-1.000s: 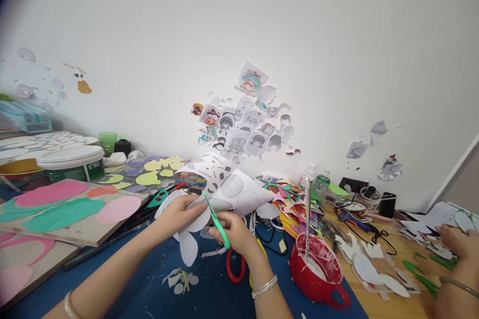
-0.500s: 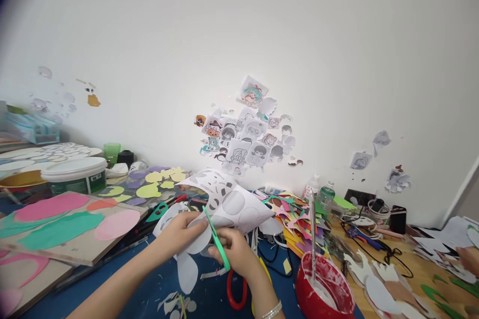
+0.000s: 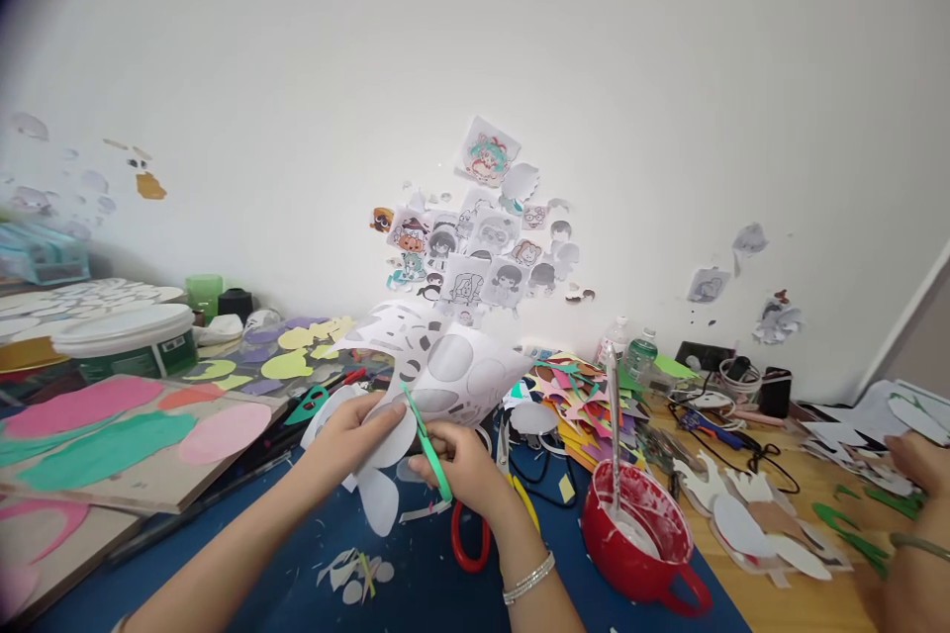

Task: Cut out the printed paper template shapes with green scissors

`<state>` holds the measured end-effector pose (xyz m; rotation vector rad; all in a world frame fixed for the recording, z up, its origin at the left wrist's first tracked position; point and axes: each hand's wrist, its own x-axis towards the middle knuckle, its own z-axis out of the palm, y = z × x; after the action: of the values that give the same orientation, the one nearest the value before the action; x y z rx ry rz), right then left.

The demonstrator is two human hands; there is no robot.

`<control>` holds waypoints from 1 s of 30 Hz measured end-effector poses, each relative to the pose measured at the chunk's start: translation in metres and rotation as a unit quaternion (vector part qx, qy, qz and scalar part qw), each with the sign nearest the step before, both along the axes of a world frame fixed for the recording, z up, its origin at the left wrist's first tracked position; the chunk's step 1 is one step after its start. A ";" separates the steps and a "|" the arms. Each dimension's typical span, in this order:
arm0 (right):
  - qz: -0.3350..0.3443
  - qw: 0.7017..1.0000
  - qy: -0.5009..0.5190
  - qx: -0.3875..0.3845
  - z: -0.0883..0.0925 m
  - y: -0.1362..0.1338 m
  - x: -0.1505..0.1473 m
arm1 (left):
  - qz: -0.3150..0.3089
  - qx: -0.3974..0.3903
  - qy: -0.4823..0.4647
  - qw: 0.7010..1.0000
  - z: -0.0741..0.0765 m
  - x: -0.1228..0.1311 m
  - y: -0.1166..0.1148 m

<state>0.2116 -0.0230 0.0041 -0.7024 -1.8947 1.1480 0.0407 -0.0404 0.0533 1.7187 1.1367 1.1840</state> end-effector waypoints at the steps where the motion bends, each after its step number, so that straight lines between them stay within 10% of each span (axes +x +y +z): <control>1: -0.006 1.000 0.005 0.001 0.000 0.000 -0.001 | 0.003 -0.012 -0.024 1.000 0.000 0.001 -0.001; 7: -0.038 0.998 0.042 0.002 0.002 0.002 -0.002 | -0.052 -0.089 -0.146 0.984 -0.003 0.008 -0.007; 13: -0.044 0.997 0.059 0.027 0.003 0.005 0.002 | -0.096 -0.118 -0.064 0.986 -0.010 0.013 -0.006; 20: -0.054 0.992 0.056 0.102 0.011 0.002 0.005 | -0.045 -0.084 -0.027 0.995 -0.013 0.012 0.000; 26: -0.042 0.991 0.043 0.122 0.012 0.000 0.004 | -0.005 -0.122 -0.260 0.958 -0.025 0.020 0.004; 30: -0.084 0.988 0.019 0.131 0.006 0.003 0.001 | 0.079 -0.128 -0.189 0.970 -0.026 0.023 -0.001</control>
<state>0.2123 -0.0204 0.0099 -0.6723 -1.8709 0.7853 0.0642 -0.0418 0.0270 1.1656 1.1440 1.3277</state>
